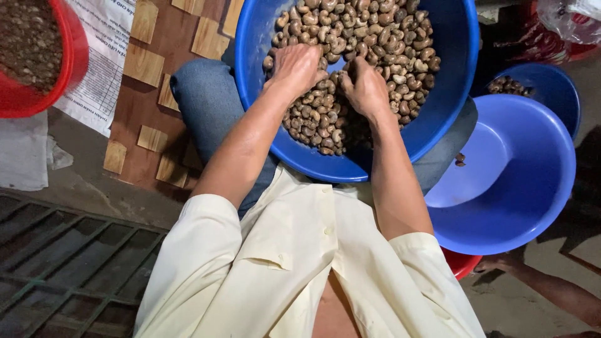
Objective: Sorting cashews by hand from a large blue bowl into smaller red and blue bowls.
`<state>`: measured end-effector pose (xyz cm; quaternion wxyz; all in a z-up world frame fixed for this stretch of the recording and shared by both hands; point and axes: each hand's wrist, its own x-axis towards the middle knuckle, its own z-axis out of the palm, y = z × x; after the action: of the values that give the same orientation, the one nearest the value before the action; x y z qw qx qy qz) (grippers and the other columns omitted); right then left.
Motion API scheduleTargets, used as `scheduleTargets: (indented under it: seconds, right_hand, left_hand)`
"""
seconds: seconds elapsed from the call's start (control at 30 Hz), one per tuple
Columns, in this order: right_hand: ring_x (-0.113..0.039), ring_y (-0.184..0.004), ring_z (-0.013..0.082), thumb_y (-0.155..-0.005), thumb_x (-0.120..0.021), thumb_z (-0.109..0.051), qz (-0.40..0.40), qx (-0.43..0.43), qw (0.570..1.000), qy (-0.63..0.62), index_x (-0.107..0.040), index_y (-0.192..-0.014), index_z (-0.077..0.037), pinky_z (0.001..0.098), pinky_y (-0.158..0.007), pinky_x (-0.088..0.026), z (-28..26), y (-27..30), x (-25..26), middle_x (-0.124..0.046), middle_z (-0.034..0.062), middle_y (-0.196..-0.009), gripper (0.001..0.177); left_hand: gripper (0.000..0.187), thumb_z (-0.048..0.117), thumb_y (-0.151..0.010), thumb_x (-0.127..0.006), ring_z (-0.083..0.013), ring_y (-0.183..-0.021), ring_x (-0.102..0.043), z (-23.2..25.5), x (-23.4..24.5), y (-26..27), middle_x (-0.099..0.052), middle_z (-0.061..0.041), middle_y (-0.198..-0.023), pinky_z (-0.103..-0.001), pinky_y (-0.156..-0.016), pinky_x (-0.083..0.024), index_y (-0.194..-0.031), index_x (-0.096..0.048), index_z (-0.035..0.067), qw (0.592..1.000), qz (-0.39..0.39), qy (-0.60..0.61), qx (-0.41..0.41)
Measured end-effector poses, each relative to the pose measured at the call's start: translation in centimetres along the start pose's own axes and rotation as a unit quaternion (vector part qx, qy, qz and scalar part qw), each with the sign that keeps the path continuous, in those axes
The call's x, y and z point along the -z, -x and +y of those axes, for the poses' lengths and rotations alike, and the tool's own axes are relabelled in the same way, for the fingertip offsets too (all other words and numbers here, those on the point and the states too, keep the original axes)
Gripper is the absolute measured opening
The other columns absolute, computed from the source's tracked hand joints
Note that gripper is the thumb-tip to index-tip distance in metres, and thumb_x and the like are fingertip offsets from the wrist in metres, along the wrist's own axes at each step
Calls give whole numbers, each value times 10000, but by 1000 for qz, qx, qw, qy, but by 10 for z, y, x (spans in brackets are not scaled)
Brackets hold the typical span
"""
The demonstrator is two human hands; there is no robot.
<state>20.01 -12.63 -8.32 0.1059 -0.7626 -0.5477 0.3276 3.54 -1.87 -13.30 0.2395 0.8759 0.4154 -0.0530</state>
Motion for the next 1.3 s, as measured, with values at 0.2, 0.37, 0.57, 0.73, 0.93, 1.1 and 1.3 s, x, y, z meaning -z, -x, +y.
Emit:
scheduleTargets:
  seconds: [0.2, 0.37, 0.57, 0.73, 0.93, 1.1, 1.3]
  right_hand:
    - [-738, -730, 177, -928, -597, -197, -9, -65, 978, -197, -601, -1312, 28, 282, -625, -645, -40, 18, 35, -737, 164, -1035, 445]
    - [-533, -566, 79, -936, -610, -266, -1, -43, 729, -684, -630, -961, -107, 224, -442, -411, -39, 14, 51, -665, 18, -800, 162]
    - [-550, -505, 80, -889, -709, -464, 68, -39, 702, -708, -550, -666, -160, 216, -404, -372, -41, 18, 61, -689, 24, -728, 409]
    - [-457, -433, 94, -921, -623, -501, 151, -146, 722, -659, -524, -748, -137, 224, -372, -307, -32, 15, 57, -545, 9, -611, 415]
    - [-563, -676, 116, -969, -678, -280, 142, -86, 886, -433, -669, -1061, -92, 279, -596, -478, -28, 28, 51, -647, 36, -859, 210]
    - [-752, -873, 247, -900, -783, -368, 11, -86, 986, -144, -638, -1211, -34, 385, -772, -637, -38, 32, 35, -732, 160, -1138, 478]
    - [-735, -742, 321, -880, -800, -154, -32, -66, 996, 55, -600, -1371, -69, 502, -718, -619, -15, 24, 11, -756, 149, -890, 537]
  left_hand:
    - [324, 210, -872, -836, -157, -511, -388, 2, 2, 1, -429, 19, -608, -337, -549, -495, -765, -550, 102, 999, -21, 25, 17]
    - [134, 222, -921, -530, -121, -670, -611, 33, 79, 24, -599, 19, -774, -381, -720, -606, -978, -595, 120, 942, -78, 316, 79]
    - [230, 167, -920, -461, -93, -621, -630, 34, 127, 47, -709, -62, -872, -189, -473, -420, -1039, -640, 85, 668, -81, 733, -104]
    - [294, 297, -1069, -531, -65, -498, -540, 32, 101, 38, -582, 24, -672, -199, -423, -441, -838, -621, 141, 808, -57, 584, -55]
    - [224, 253, -1015, -651, -168, -509, -479, 29, 52, 36, -512, -10, -625, -342, -582, -509, -1063, -622, 37, 989, -94, 100, -47]
    - [193, -143, -871, -546, -175, -529, -416, 25, 23, 25, -469, -33, -595, -376, -639, -550, -905, -651, 16, 993, -86, -41, -62]
    - [151, -44, -871, -698, -158, -507, -467, 22, 35, 26, -496, -10, -625, -312, -559, -547, -1003, -628, -26, 996, -58, 13, -59]
